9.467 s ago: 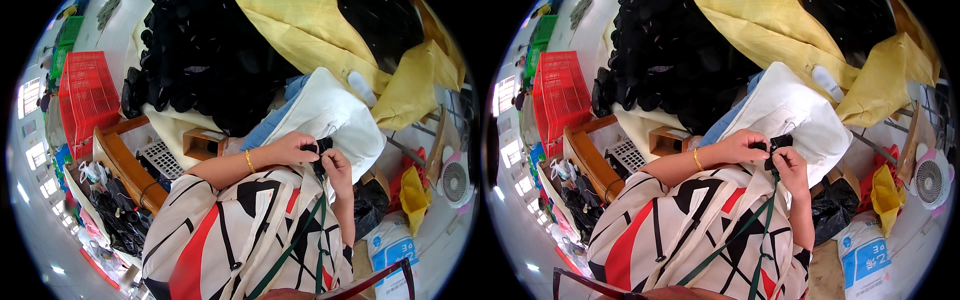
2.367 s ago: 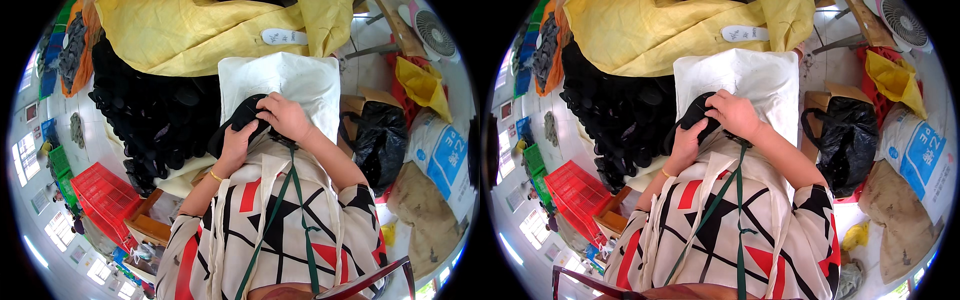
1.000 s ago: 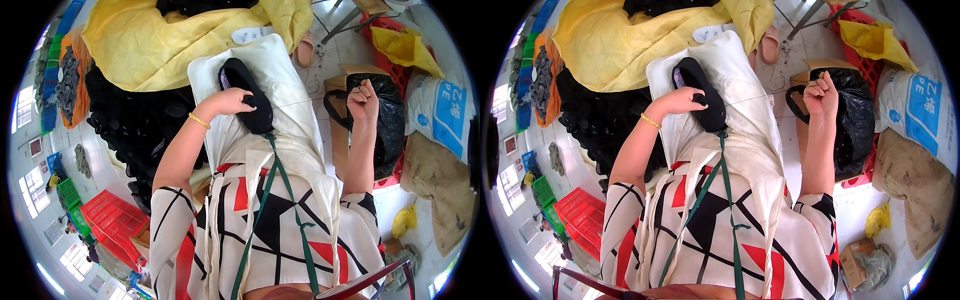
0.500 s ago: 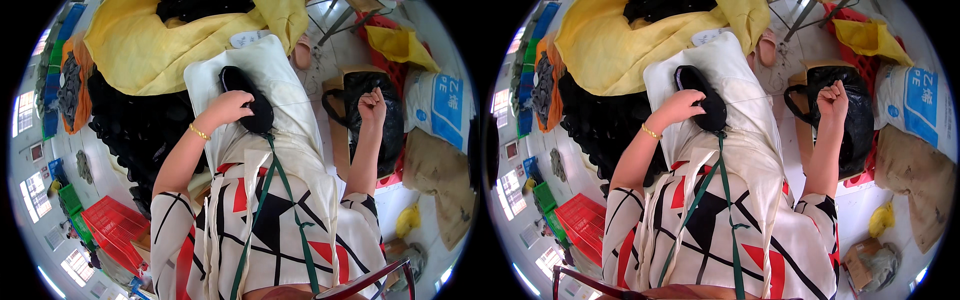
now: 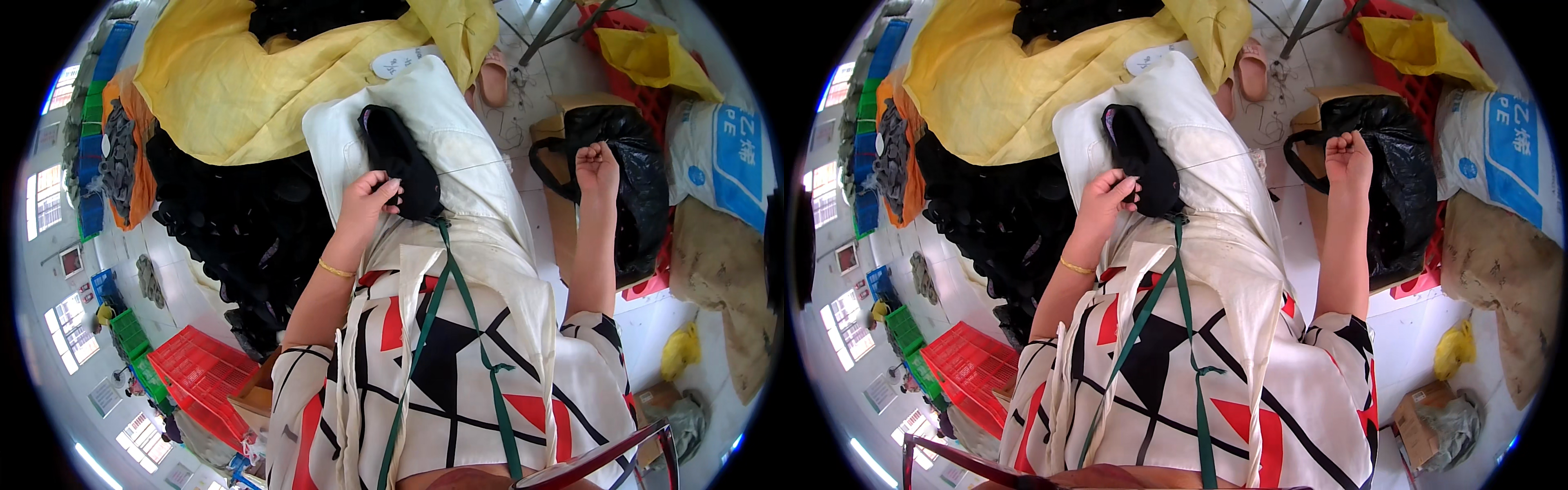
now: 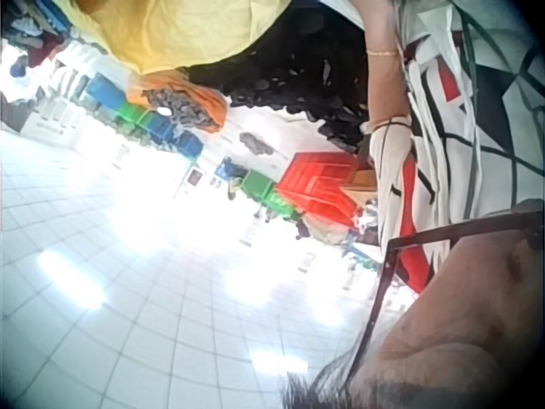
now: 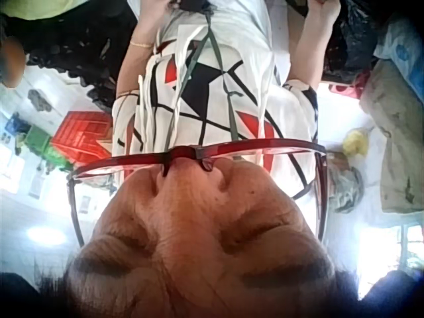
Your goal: The person sits on the floor and hand-sews a black slipper using a needle and thread. They repeatedly insert the needle into the slipper's sole and pull the thread through to secure the material, adjusting the slipper's position on a white cloth as they work.
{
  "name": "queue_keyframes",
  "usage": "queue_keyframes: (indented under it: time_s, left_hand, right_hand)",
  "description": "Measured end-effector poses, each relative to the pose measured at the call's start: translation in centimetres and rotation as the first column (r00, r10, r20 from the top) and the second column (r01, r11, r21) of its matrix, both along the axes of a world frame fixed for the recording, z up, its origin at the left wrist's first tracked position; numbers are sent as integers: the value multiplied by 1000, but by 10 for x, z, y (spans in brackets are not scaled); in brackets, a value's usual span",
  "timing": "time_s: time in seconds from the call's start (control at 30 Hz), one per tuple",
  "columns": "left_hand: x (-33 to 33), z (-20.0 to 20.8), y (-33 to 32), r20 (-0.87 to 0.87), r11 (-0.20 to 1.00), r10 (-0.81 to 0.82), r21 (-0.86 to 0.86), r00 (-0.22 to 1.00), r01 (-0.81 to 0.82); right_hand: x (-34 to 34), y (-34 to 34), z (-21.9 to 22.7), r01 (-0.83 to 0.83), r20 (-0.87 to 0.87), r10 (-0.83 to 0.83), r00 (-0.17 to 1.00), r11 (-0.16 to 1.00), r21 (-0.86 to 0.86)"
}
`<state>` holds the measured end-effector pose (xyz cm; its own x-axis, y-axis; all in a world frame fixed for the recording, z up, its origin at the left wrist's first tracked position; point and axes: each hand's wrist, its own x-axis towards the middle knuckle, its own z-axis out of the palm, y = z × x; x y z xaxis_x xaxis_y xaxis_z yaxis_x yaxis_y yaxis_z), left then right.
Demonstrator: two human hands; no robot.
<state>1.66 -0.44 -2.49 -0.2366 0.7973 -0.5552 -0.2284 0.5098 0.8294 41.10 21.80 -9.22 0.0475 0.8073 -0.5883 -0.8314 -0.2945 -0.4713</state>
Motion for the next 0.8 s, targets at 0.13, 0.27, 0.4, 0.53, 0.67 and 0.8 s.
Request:
queue_keyframes:
  time_s: [0.13, 0.27, 0.4, 0.53, 0.67, 0.8]
  left_hand:
    - [-3, -5, -1, 257, 994, 108, -18, 960, -106]
    - [1, -1, -2, 279, 987, 157, -64, 947, -145]
    - [3, -3, -4, 328, 982, 187, -63, 926, -176]
    - [0, -8, -6, 377, 980, 196, -56, 905, -189]
    - [2, -8, -6, 402, 976, 215, -64, 890, -207]
    - [4, -7, -7, 416, 972, 234, -79, 879, -222]
  right_hand:
    - [-41, -12, 11, -49, 157, 28, 987, 990, 132]
    - [-103, -48, 32, -505, 349, 432, 832, 849, 154]
    - [-159, -97, 67, -897, 535, 748, 393, 441, 42]
    - [-195, -122, 74, -987, 731, 668, 139, 152, 48]
    - [-208, -128, 71, -993, 914, 400, 67, 118, 21]
    - [-211, -130, 71, -991, 917, 395, 58, 131, 6]
